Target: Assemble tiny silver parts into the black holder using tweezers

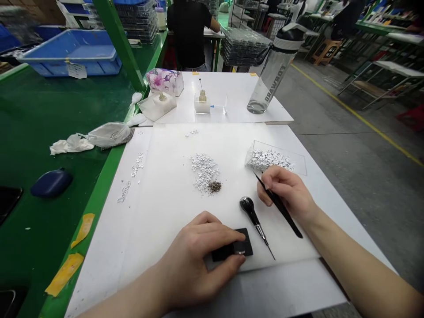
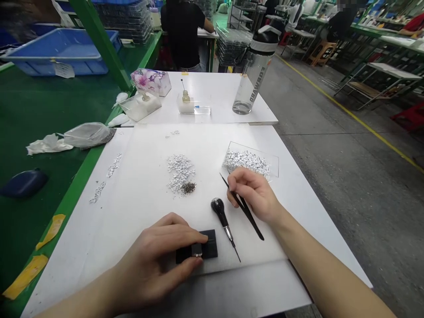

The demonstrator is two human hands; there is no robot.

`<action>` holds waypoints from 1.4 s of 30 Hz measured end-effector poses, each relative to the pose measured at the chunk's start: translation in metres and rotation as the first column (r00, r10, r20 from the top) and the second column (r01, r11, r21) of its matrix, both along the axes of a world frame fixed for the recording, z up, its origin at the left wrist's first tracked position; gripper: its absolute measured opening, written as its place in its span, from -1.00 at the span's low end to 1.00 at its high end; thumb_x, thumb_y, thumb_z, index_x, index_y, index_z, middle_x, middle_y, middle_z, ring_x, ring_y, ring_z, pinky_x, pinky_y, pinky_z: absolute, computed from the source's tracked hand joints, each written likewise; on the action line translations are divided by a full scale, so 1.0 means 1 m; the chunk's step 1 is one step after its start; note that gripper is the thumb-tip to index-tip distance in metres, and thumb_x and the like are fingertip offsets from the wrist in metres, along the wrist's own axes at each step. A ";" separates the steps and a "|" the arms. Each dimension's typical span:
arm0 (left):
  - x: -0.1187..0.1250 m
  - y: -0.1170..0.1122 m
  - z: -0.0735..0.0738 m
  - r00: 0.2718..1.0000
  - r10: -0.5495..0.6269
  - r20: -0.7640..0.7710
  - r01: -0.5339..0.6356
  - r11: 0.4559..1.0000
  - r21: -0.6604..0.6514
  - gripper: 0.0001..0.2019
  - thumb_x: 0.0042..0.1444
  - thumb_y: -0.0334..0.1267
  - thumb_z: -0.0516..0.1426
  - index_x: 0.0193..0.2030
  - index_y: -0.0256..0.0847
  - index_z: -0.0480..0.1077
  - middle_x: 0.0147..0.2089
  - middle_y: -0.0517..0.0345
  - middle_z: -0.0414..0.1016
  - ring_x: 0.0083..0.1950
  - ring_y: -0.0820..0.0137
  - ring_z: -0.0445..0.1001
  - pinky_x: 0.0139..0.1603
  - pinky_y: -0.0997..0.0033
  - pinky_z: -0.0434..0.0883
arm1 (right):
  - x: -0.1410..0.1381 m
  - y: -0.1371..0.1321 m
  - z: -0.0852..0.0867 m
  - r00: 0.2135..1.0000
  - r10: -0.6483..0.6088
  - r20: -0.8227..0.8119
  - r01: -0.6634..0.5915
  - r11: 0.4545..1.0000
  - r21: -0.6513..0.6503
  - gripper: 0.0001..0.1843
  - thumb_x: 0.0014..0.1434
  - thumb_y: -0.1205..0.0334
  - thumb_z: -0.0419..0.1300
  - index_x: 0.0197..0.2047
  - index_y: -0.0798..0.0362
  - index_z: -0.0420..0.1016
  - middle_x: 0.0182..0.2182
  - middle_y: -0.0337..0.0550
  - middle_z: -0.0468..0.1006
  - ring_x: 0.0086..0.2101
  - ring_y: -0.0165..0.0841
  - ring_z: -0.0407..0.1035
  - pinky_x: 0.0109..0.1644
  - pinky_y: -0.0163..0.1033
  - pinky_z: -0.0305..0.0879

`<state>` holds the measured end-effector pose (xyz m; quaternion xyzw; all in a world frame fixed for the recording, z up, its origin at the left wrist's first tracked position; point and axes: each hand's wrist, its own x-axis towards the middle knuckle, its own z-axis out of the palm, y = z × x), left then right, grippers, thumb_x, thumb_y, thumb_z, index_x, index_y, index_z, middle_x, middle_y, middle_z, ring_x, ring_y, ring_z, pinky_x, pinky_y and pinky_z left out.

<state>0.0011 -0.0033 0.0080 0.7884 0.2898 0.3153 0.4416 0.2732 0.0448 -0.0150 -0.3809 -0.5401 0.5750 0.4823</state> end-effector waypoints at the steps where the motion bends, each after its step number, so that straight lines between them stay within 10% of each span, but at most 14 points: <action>1: 0.000 0.000 0.000 1.000 -0.002 0.004 0.002 1.000 0.001 -0.76 0.27 -0.40 0.29 0.06 -0.24 0.61 -0.15 0.15 0.73 -0.17 0.35 0.55 -0.07 0.30 0.51 | 0.000 0.000 -0.002 1.000 -0.025 0.012 0.025 0.999 0.020 -0.89 0.33 0.29 0.21 -0.29 -0.01 0.42 -0.62 -0.34 0.44 -0.58 -0.41 0.32 -0.45 -0.30 0.19; 42: -0.006 0.003 -0.006 0.976 0.005 -0.218 0.028 0.989 0.147 -0.74 0.43 -0.13 0.23 0.10 -0.27 0.51 0.05 -0.01 0.59 0.00 0.25 0.61 0.04 0.11 0.63 | -0.001 0.028 -0.043 0.993 0.024 0.117 -0.020 0.999 -0.029 -0.63 0.45 0.07 0.28 0.20 0.10 0.50 0.08 -0.01 0.58 -0.04 -0.20 0.56 0.02 0.00 0.60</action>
